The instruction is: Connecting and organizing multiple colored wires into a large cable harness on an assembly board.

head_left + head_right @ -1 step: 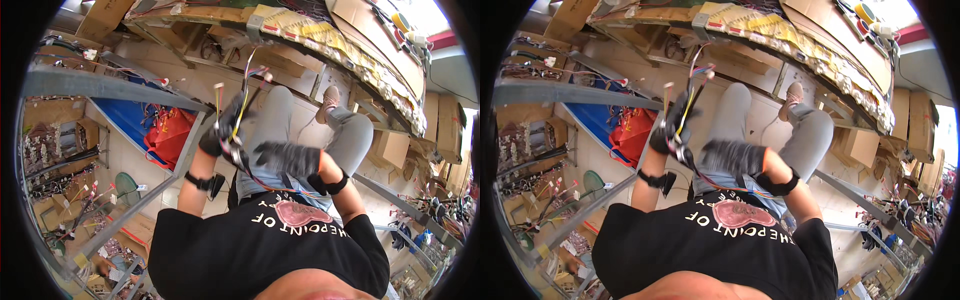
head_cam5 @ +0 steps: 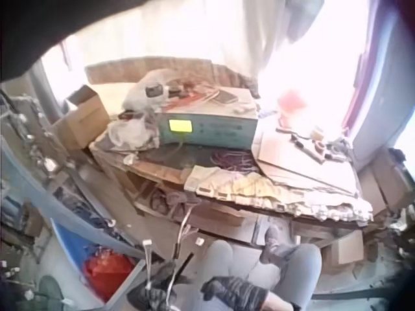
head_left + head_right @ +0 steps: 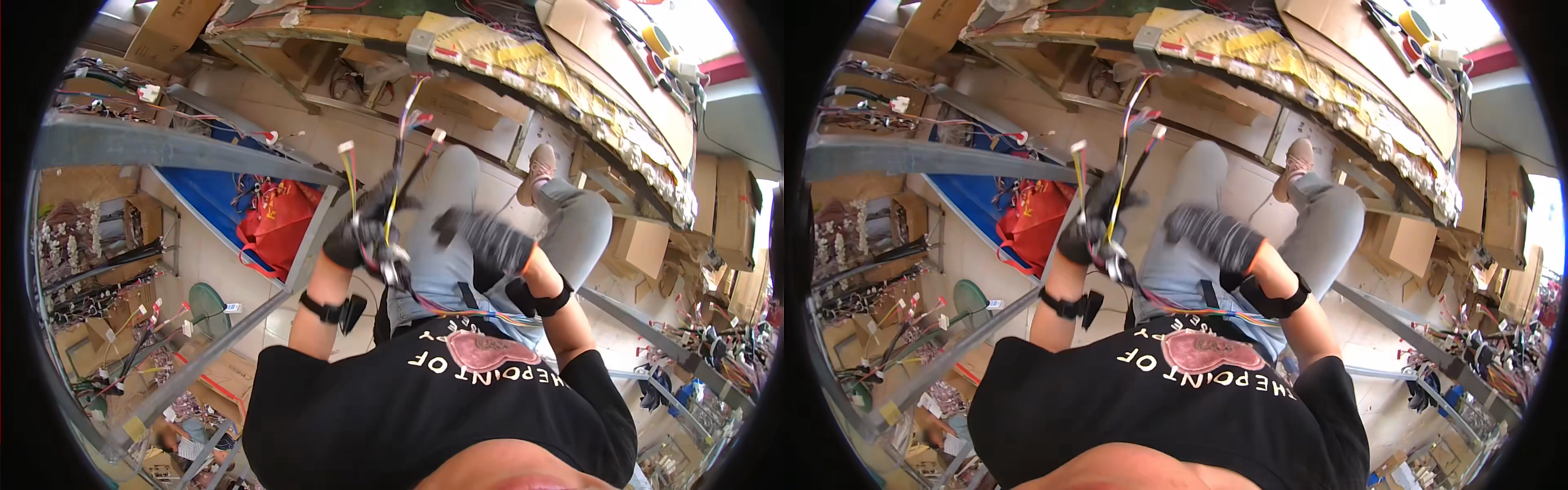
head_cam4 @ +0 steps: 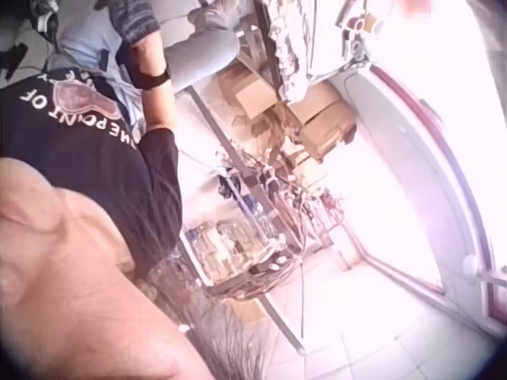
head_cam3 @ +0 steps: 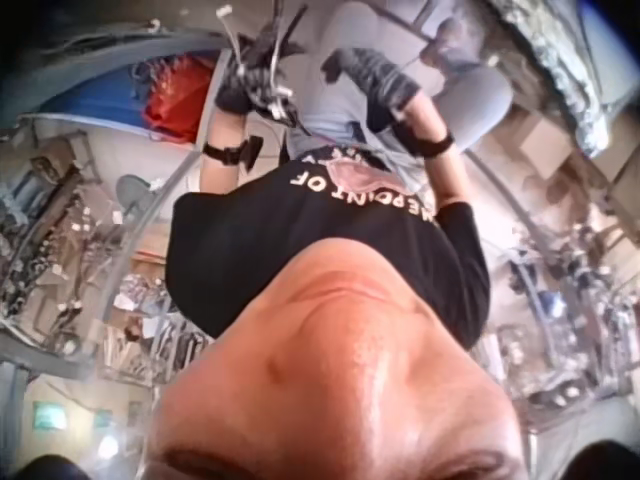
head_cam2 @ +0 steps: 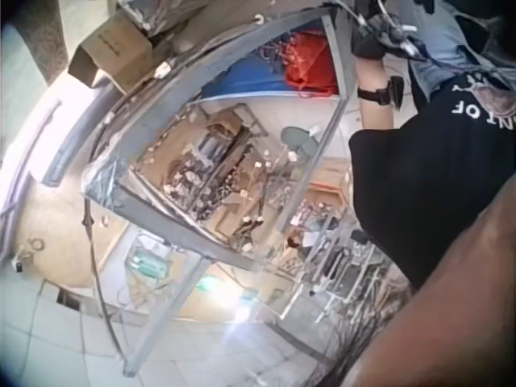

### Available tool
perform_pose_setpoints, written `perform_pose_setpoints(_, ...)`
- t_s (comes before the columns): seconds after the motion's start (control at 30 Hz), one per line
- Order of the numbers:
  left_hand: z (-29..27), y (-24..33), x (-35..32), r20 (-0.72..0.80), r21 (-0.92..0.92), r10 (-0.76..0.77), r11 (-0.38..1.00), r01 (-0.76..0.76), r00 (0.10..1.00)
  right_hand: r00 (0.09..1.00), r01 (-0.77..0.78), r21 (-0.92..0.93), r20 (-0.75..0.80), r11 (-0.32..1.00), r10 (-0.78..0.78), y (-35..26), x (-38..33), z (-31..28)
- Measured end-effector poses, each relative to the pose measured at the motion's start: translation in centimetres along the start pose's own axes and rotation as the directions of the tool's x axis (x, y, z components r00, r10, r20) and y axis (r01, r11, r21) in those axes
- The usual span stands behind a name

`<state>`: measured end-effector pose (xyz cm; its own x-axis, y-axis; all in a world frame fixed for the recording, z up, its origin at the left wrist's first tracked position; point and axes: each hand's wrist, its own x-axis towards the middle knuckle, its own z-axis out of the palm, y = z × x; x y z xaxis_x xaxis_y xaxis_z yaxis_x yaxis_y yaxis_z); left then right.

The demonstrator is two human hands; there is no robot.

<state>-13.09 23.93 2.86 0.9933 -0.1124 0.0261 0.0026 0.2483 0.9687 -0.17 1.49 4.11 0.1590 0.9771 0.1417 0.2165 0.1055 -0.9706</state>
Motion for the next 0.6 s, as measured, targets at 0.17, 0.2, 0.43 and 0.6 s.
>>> perform_pose_setpoints(0.17, 2.3, 5.8, -0.4, 0.071, -0.381, -0.285, 0.878, 0.29, 0.956, 0.803, -0.24, 0.107, -0.537, 0.965, 0.259, 3.6, 5.7, -7.3)
perform_pose_setpoints(0.2, 2.1, 5.4, -0.1, 0.112, -0.36, -0.317, 0.87, 0.336, 0.942, 0.788, -0.215, 0.039, -0.583, 0.976, 0.197, 5.6, 6.2, -7.7)
perform_pose_setpoints(0.43, -1.1, 4.0, 0.1, 0.113, -0.451, -0.348, 0.817, 0.36, 0.931, 0.962, 0.245, 0.678, -0.258, 0.693, -0.088, 2.3, 11.0, -9.4)
perform_pose_setpoints(0.6, -2.3, 2.6, 0.2, 0.109, -0.655, -0.33, 0.686, 0.317, 0.938, 0.942, 0.336, 0.828, -0.298, 0.449, -0.155, 5.3, 10.3, -9.2)
